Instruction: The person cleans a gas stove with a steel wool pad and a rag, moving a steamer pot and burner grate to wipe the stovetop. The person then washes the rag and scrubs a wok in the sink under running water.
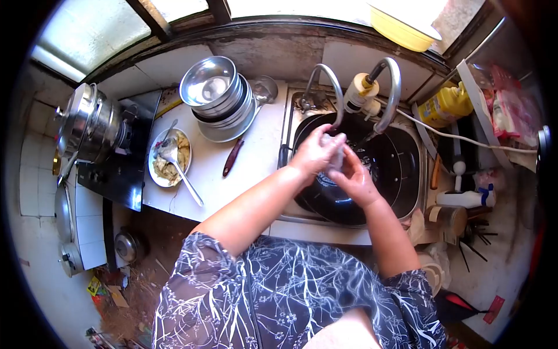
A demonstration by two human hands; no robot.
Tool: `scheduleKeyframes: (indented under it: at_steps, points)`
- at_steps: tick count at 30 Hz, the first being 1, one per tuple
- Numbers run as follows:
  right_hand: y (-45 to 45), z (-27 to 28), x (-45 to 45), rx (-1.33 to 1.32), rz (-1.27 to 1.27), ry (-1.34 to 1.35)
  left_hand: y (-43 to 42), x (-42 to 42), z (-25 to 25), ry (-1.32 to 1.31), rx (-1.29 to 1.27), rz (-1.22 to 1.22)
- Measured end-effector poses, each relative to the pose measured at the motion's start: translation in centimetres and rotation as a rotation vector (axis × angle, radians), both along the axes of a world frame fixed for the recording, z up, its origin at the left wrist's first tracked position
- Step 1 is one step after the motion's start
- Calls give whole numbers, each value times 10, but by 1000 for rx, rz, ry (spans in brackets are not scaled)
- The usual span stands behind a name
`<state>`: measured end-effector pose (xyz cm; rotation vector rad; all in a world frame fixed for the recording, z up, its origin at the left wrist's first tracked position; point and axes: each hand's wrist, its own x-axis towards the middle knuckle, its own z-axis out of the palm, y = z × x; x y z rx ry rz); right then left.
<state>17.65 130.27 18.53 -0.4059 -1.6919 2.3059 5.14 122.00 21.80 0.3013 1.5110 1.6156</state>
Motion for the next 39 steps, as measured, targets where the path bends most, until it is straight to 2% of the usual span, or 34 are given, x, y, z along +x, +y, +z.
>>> scheduleKeyframes:
  at_steps: [1,2,3,5,6,8,9,10,12,13,14,16,18,19,20,21,22,23,24,26,27,30,32,33,37,38,39]
  points:
    - [3,-1,-8,69,-78,-75,5,4,-3,-36,27,-35]
    - [10,-3,-17,137,-161,-152,8,2,-15,46,26,-95]
    - [17,-12,-21,151,-235,-97,9,0,-23,49,104,-88]
    - [32,-21,-22,-71,-213,-44,15,1,-38,14,237,-41]
    - [35,-23,-25,-164,-209,-10,15,2,-40,25,171,16]
    - [41,-30,-26,-42,-262,15,15,9,-47,62,67,139]
    - [42,-31,-26,-135,-312,-2,18,12,-60,47,175,183]
    - [42,-33,-25,-232,-358,-20,17,12,-73,94,79,142]
    - [47,-36,-20,-228,-388,-114,13,10,-72,-72,109,98]
    - [49,-37,-15,-355,-408,-157,12,9,-72,-134,89,142]
    - [50,-34,-12,-483,-426,-196,12,7,-60,-134,-77,167]
    - [57,-48,-11,-569,-390,-128,12,-1,-71,-219,-130,149]
    - [58,-43,-13,-768,-390,-14,11,1,-72,-138,-178,136]
    - [60,-39,-10,-783,-385,-12,10,6,-73,69,-220,92]
    - [61,-40,-10,-787,-396,-6,10,10,-72,277,-259,45]
    - [62,-42,-11,-638,-362,-6,9,10,-66,405,-252,-67]
    - [62,-44,-12,-489,-326,-8,9,14,-71,430,-146,-76]
    - [58,-42,-11,-459,-368,-93,10,13,-74,487,-93,-133]
    - [56,-40,-11,-465,-381,-89,11,11,-77,544,-42,-192]
    - [52,-36,-11,-462,-309,-203,11,6,-78,479,-132,-164]
    - [52,-37,-11,-480,-315,-209,10,8,-78,746,-115,-72]
    - [50,-30,-10,-561,-363,-237,6,19,-56,859,-115,-77]
    - [47,-35,-13,-596,-380,-203,4,23,-55,1062,-110,-253]
    - [45,-36,-14,-545,-341,-209,6,25,-63,1188,-91,-164]
    - [47,-16,-11,-399,-323,-283,2,10,-71,1018,-114,-148]
    - [52,-16,-9,-353,-315,-303,2,8,-69,741,-135,-151]
    - [56,-22,-8,-309,-323,-291,1,3,-67,693,-163,-136]
